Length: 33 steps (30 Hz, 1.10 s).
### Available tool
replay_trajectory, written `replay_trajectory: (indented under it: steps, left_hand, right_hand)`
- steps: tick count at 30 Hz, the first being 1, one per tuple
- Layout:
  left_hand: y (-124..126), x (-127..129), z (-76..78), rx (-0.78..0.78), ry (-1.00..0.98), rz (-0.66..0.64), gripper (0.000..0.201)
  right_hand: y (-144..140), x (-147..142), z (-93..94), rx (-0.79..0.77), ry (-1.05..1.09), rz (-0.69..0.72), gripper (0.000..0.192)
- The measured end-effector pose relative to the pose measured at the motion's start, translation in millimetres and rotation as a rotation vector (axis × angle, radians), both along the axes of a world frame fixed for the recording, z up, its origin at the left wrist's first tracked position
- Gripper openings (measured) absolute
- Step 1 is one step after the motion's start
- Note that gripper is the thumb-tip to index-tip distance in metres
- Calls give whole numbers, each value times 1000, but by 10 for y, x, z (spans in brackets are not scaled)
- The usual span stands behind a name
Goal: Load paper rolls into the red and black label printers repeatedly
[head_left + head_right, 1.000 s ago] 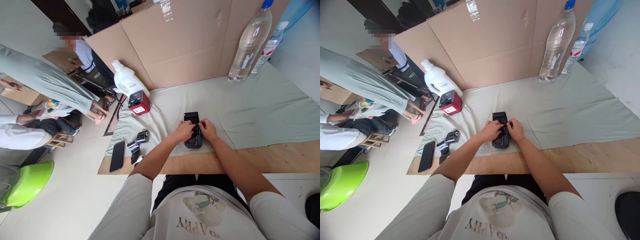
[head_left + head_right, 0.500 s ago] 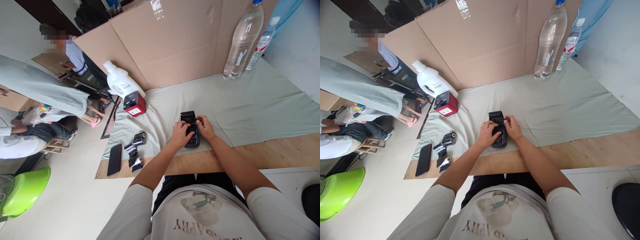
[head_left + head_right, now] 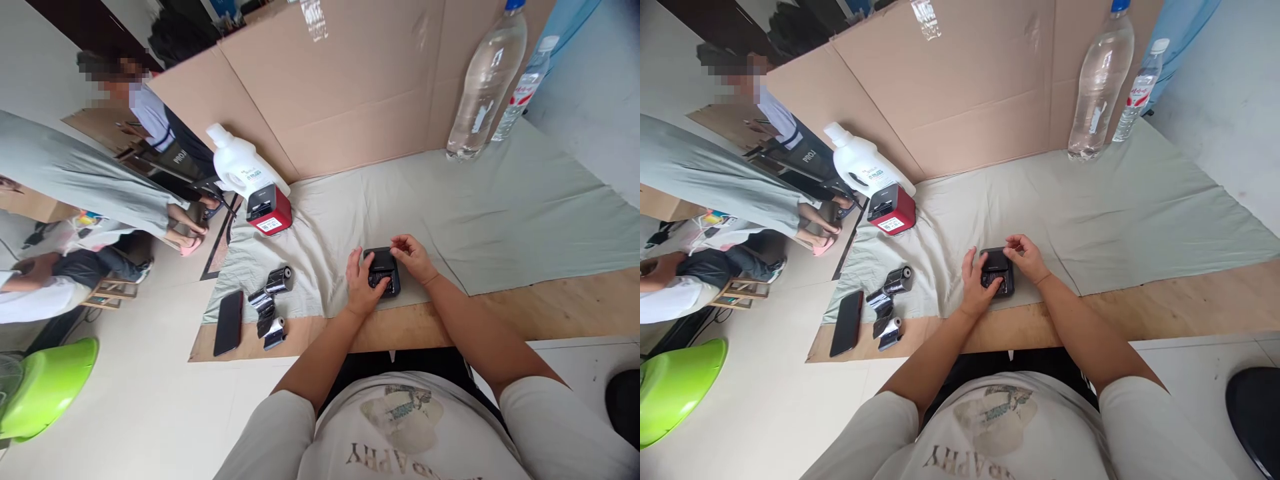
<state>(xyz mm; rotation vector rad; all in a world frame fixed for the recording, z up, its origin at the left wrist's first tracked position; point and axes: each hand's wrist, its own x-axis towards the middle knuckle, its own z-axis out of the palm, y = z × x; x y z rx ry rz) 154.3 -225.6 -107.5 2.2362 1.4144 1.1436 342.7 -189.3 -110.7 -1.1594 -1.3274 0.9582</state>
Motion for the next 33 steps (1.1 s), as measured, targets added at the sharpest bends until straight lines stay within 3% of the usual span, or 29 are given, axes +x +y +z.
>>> replay_trajectory:
  steps: [3, 11, 15, 17, 20, 23, 25, 29, 33]
  left_hand:
    - [15, -25, 7, -23, -15, -83, 47]
    - [11, -13, 30, -35, -39, -65, 42]
    - [-11, -24, 36, -88, -89, -84, 48]
    - [-3, -49, 0, -117, -232, -77, 55]
    - [64, -96, -83, -254, -595, 18, 55]
    - [152, -138, -135, -422, -847, 101, 50]
    - [178, -156, -136, -469, -912, 118, 47]
    - [133, -166, -81, -468, -825, 148, 42]
    - [82, -156, -18, -427, -475, 82, 29]
  right_hand:
    - [-17, -48, -25, 57, -223, -6, 46]
    - [17, -97, -36, -8, -497, 142, 53]
    - [-48, -102, -19, -103, -546, 3, 65]
    - [-158, -150, 27, -127, -568, -114, 70]
    - [-378, -346, 139, -123, -614, -204, 81]
    - [-570, -631, 267, -139, -709, -170, 104]
    - [-646, -776, 345, -170, -778, -127, 106]
    - [-679, -774, 455, -180, -881, -52, 93]
    - [-460, -379, 489, -112, -843, -16, 90]
